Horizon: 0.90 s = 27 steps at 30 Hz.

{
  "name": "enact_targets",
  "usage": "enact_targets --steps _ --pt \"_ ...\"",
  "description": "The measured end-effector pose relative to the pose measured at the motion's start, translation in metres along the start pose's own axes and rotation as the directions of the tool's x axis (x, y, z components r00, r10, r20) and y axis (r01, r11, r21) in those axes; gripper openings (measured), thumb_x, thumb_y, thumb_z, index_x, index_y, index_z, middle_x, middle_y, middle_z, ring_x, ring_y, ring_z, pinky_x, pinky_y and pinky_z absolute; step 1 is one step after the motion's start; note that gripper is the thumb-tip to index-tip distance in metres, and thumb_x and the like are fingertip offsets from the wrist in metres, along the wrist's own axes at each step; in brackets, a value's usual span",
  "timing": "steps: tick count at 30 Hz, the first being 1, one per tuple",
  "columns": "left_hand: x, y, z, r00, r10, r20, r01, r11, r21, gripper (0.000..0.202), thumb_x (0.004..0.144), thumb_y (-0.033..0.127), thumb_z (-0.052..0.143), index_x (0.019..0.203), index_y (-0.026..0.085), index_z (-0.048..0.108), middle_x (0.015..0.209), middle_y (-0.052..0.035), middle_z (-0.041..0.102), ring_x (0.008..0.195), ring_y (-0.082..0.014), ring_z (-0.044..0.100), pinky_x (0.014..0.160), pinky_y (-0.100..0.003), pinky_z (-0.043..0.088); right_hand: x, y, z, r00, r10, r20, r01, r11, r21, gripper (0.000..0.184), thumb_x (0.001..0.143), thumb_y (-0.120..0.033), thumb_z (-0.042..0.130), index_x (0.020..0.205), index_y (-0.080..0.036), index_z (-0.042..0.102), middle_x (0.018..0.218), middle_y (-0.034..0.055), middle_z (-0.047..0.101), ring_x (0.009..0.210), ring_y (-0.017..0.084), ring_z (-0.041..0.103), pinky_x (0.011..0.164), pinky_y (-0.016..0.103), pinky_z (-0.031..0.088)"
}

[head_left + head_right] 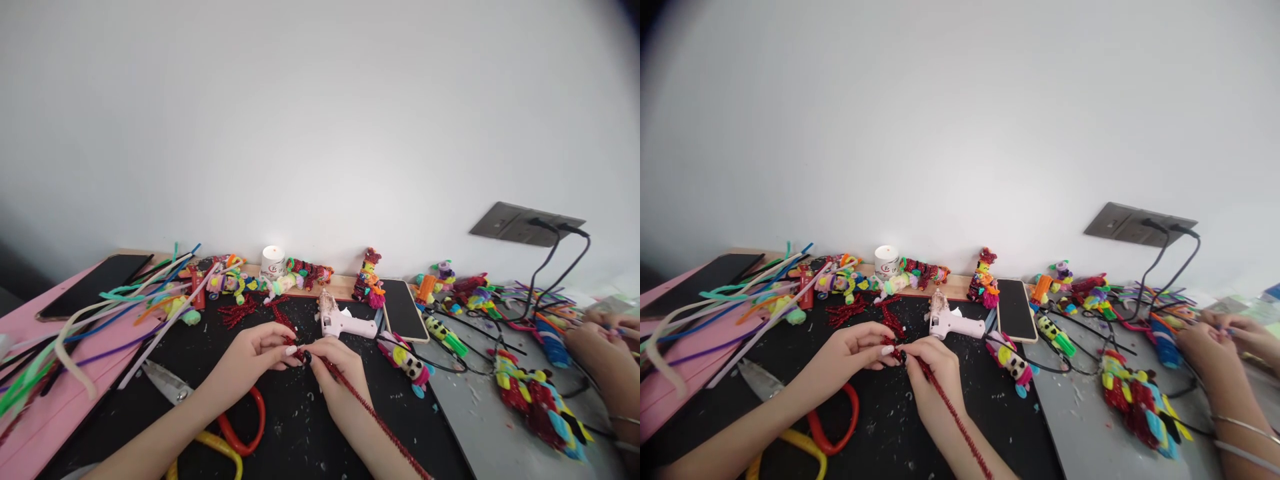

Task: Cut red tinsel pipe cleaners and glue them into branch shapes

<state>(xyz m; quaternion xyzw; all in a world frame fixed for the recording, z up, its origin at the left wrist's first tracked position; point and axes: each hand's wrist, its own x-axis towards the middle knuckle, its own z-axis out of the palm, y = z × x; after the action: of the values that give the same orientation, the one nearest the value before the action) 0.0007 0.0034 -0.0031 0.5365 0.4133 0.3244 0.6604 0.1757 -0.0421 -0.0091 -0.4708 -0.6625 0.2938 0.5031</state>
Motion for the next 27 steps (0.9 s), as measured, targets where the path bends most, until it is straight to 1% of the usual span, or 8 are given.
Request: enact_targets --steps 4,9,15,18,20,22,25,27 --pt "-0.0021 -0.0006 0.0002 1.0 0.007 -0.005 -0.007 0.999 0.052 0.017 0.075 0.029 0.066 0.083 0.015 0.059 0.078 -0.0041 0.073 0.074 -0.0197 0.071 0.063 -0.025 0.054 0.0001 -0.0009 0.0 0.998 -0.056 -0.004 0.056 0.998 -0.007 0.027 0.081 -0.003 0.054 0.088 -0.02 0.074 0.081 0.0048 0.069 0.073 0.015 0.065 0.068 0.024 0.05" --pt "-0.0018 -0.0007 -0.0001 1.0 0.008 -0.028 -0.006 0.997 0.08 0.017 0.075 0.03 0.067 0.073 0.015 0.059 0.069 -0.0029 0.072 0.07 -0.0192 0.071 0.061 -0.024 0.054 0.0003 -0.001 0.0006 0.997 -0.077 0.018 0.077 0.997 -0.012 0.027 0.08 -0.002 0.053 0.088 -0.019 0.073 0.079 0.0046 0.068 0.072 0.015 0.064 0.067 0.023 0.049" --pt "-0.0015 0.0017 0.0013 0.995 -0.061 -0.08 0.059 0.998 -0.02 0.025 0.074 0.037 0.07 0.071 0.015 0.059 0.067 -0.0031 0.073 0.07 -0.0169 0.071 0.06 -0.02 0.054 -0.0009 -0.0039 0.0 0.996 -0.079 -0.047 0.08 0.997 0.006 0.023 0.08 -0.007 0.057 0.087 -0.021 0.074 0.086 0.0049 0.067 0.077 0.016 0.064 0.069 0.026 0.051" --pt "-0.0025 0.002 0.0028 0.99 -0.098 -0.1 0.084 0.987 -0.136 0.028 0.072 0.037 0.074 0.071 0.015 0.058 0.068 -0.0033 0.074 0.069 -0.0148 0.071 0.058 -0.016 0.052 -0.0014 -0.0046 -0.0011 0.999 -0.009 -0.039 0.01 0.999 0.047 0.02 0.08 -0.01 0.058 0.085 -0.021 0.074 0.091 0.006 0.068 0.076 0.016 0.065 0.066 0.026 0.053" --pt "-0.0029 0.0017 0.0038 0.989 -0.11 -0.097 0.086 0.971 -0.224 0.029 0.07 0.037 0.076 0.071 0.014 0.058 0.068 -0.0027 0.074 0.069 -0.0134 0.071 0.056 -0.014 0.051 -0.0024 -0.0033 -0.0008 0.998 0.064 -0.029 -0.06 0.992 0.107 0.019 0.081 -0.012 0.058 0.085 -0.021 0.074 0.093 0.0062 0.068 0.067 0.014 0.064 0.057 0.024 0.053" --pt "-0.0027 0.0009 0.0047 0.989 -0.117 -0.088 0.085 0.95 -0.299 0.029 0.068 0.036 0.078 0.071 0.014 0.059 0.067 -0.0017 0.073 0.069 -0.0121 0.071 0.055 -0.012 0.05 -0.0038 -0.0017 0.0002 0.99 0.138 -0.01 -0.134 0.974 0.181 0.019 0.082 -0.015 0.058 0.088 -0.021 0.075 0.087 0.005 0.069 0.058 0.012 0.062 0.052 0.022 0.053" --pt "-0.0025 -0.0005 0.0056 0.99 -0.126 -0.069 0.091 0.922 -0.376 0.029 0.066 0.034 0.08 0.071 0.014 0.06 0.066 -0.0001 0.072 0.068 -0.011 0.071 0.055 -0.011 0.05 -0.0054 -0.0012 0.0019 0.974 0.226 0.005 -0.219 0.938 0.268 0.018 0.082 -0.017 0.06 0.09 -0.021 0.075 0.071 0.0017 0.069 0.055 0.012 0.062 0.054 0.022 0.055" --pt "-0.0028 -0.0013 0.0063 0.99 -0.131 -0.054 0.099 0.914 -0.394 0.029 0.066 0.033 0.081 0.071 0.014 0.06 0.066 0.0 0.072 0.07 -0.0111 0.071 0.057 -0.011 0.051 -0.0055 -0.0022 0.0026 0.967 0.255 -0.008 -0.24 0.919 0.313 0.016 0.08 -0.017 0.061 0.087 -0.021 0.075 0.067 0.0004 0.069 0.054 0.012 0.063 0.055 0.022 0.055"
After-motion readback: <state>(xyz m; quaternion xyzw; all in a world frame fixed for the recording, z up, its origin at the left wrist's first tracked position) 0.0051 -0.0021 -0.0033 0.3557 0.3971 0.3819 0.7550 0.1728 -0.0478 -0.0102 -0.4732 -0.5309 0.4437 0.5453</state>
